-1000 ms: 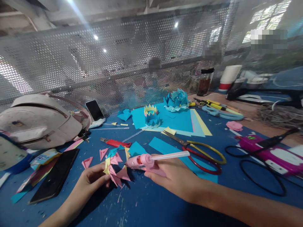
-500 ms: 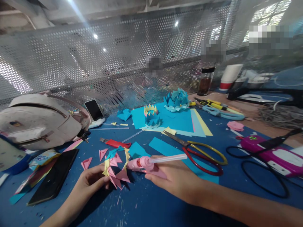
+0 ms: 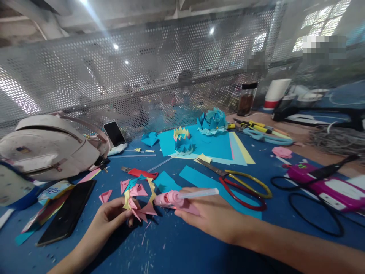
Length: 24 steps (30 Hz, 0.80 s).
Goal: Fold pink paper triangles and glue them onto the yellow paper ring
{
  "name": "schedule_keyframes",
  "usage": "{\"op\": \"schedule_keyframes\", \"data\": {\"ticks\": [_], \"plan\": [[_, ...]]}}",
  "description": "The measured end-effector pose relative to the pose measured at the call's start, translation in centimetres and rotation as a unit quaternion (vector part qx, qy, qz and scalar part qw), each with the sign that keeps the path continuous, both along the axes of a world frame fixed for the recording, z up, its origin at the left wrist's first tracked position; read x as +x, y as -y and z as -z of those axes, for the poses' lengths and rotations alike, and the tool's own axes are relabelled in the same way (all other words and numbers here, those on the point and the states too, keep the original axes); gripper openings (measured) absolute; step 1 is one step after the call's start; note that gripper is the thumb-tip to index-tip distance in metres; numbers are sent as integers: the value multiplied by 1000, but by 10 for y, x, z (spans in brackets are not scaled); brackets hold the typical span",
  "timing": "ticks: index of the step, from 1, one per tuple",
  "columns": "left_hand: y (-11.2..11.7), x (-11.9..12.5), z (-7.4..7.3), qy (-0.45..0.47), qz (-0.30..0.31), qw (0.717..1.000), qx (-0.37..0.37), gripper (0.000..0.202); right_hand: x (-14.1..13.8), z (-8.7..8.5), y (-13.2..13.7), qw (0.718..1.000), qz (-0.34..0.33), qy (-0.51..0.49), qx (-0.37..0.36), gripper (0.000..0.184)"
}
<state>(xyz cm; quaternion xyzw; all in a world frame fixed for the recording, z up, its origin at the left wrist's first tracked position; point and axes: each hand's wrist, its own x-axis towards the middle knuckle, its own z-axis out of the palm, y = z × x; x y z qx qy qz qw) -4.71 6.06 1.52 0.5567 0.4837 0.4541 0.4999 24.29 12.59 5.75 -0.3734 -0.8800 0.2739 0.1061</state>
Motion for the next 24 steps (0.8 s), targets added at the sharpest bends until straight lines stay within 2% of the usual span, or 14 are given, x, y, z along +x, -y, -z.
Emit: {"op": "schedule_keyframes", "data": {"ticks": [6,11,15,21,24], "plan": [[2,2,1,-11,-7,1000,0,31,1,-3,1,999,-12,-41,24,31],[3,1,3,2,-27,999,32,13,3,-2,-4,998,-4,-58,31,30],[3,0,2,8,-64,996,54,15,5,0,-11,995,-8,-91,46,35],[5,-2,0,6,-114,990,80,17,11,5,-39,975,125,-63,174,44],[6,0,-3,2,-121,988,94,20,16,10,-57,972,149,-36,175,48]]}}
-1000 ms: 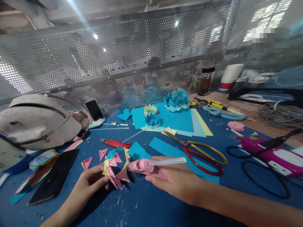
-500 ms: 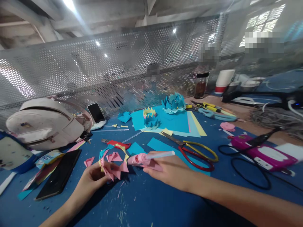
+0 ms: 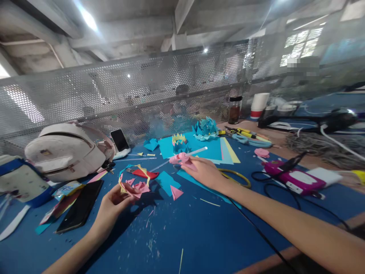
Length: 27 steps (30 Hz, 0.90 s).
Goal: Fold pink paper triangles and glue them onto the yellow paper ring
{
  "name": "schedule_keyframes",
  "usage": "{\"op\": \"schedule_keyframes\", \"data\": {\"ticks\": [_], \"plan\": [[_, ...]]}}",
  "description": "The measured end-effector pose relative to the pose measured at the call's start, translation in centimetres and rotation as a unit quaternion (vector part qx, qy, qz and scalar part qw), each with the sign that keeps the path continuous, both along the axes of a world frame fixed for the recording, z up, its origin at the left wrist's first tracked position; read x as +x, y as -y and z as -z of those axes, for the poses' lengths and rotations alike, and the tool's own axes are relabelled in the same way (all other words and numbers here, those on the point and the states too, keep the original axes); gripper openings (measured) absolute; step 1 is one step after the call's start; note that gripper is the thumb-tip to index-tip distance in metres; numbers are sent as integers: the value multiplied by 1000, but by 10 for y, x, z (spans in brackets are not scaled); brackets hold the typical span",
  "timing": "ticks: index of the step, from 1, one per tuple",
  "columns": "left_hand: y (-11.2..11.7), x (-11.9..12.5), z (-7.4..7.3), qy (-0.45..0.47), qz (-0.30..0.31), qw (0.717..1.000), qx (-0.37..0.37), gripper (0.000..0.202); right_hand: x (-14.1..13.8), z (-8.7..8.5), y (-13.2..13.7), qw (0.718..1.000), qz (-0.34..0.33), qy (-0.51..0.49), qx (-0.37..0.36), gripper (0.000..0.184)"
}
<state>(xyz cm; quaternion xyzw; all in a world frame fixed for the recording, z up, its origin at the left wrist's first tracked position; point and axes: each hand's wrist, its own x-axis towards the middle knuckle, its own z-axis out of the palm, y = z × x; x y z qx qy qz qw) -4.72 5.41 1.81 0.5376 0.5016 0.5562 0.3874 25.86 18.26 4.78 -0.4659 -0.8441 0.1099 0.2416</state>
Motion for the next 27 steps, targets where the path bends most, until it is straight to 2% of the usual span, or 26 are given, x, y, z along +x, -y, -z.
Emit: {"op": "schedule_keyframes", "data": {"ticks": [4,9,14,17,18,21,24,27], "plan": [[2,3,-3,0,-10,1000,26,18,2,8,-14,999,22,29,-30,45],[4,2,-6,-2,-5,1000,19,17,2,7,-11,997,25,56,-44,38],[5,-2,-8,-3,-12,1000,20,19,16,-19,16,996,22,84,-34,42],[4,-2,-8,-5,-15,1000,18,20,26,-42,46,991,26,121,56,40],[4,-2,-8,-6,-15,1000,16,20,27,-50,57,988,13,136,67,37],[3,1,-9,-7,-18,1000,11,21,24,-71,81,985,-72,154,26,31],[4,3,-10,-7,-24,1000,11,21,10,-82,86,980,-115,160,22,25],[4,3,-9,-5,-27,1000,14,23,-11,-79,75,977,-124,173,22,19]]}}
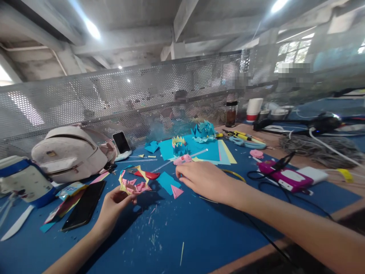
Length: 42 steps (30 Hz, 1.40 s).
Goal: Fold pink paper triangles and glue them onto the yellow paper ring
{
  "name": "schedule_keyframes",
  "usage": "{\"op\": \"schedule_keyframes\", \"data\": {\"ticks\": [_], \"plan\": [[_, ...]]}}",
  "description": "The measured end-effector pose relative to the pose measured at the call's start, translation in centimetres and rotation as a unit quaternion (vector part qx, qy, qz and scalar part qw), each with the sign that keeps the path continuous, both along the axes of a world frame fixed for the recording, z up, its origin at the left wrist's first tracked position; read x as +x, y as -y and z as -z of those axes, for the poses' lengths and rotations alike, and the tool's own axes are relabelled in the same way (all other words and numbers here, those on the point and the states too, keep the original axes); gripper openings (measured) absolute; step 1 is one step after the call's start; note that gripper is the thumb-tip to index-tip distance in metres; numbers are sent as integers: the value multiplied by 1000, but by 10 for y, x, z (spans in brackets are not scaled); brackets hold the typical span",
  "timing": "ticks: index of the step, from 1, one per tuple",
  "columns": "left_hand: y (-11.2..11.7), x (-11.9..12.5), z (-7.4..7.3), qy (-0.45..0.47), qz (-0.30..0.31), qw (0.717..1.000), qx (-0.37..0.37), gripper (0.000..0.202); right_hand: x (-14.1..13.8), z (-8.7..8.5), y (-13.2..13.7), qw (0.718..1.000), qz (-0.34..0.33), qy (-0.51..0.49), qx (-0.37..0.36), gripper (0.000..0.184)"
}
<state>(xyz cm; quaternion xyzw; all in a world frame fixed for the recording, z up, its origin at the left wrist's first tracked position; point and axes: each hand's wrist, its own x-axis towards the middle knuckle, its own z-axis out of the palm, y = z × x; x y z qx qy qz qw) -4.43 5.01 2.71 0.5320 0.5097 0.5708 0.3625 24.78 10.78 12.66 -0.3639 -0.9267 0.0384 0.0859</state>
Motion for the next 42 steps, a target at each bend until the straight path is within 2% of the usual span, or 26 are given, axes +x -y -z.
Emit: {"op": "schedule_keyframes", "data": {"ticks": [5,10,15,21,29,41,42], "plan": [[0,-4,4,2,8,1000,0,21,-33,19,-31,996,-22,17,-82,15],[2,-8,6,-1,32,999,-7,18,-43,42,-51,987,-29,24,-154,11],[3,-7,7,0,63,998,-17,17,-37,57,-56,979,-33,12,-200,32],[2,-7,8,6,80,997,-19,17,-33,55,-55,969,-20,1,-244,39],[5,-6,8,1,79,997,-12,17,-37,59,-53,967,-19,11,-254,37],[5,-1,3,0,64,998,-13,22,-33,57,-56,971,-66,-12,-229,1],[5,0,3,-1,64,998,-13,23,-33,57,-55,972,-70,-13,-224,3]]}}
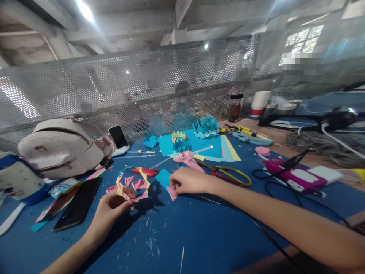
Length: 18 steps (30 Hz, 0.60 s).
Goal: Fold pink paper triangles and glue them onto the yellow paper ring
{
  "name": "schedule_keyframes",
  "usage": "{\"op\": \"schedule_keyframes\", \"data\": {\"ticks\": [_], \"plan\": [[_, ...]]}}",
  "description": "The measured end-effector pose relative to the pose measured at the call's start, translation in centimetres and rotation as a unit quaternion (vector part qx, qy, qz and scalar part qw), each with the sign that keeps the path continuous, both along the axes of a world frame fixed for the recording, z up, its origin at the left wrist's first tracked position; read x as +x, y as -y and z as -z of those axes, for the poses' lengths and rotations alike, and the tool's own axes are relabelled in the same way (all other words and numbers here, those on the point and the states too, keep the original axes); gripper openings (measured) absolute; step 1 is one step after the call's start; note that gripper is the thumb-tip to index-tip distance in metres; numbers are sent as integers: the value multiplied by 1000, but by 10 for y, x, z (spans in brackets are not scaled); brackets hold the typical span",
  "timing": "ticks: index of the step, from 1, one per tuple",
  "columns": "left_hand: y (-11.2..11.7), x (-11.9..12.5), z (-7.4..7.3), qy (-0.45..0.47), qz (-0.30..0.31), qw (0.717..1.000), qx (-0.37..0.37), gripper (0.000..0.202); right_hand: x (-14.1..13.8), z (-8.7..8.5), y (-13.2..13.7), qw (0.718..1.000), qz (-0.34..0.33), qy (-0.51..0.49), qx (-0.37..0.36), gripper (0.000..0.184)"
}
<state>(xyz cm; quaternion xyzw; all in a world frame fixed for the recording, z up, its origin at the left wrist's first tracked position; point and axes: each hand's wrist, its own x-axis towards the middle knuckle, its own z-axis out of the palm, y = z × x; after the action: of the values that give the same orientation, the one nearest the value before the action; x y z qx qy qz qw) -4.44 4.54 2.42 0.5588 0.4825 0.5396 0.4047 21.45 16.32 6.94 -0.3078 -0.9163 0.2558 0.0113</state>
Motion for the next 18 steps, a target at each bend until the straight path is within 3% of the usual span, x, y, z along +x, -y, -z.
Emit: {"op": "schedule_keyframes", "data": {"ticks": [8,13,18], "plan": [[-1,-1,1,3,10,1000,7,19,-1,0,2,998,1,-43,34,5],[-1,-3,2,1,11,1000,6,17,-7,1,4,993,16,-116,-7,8],[0,-5,4,2,16,1000,3,14,-15,15,5,982,30,-178,-52,1]]}}
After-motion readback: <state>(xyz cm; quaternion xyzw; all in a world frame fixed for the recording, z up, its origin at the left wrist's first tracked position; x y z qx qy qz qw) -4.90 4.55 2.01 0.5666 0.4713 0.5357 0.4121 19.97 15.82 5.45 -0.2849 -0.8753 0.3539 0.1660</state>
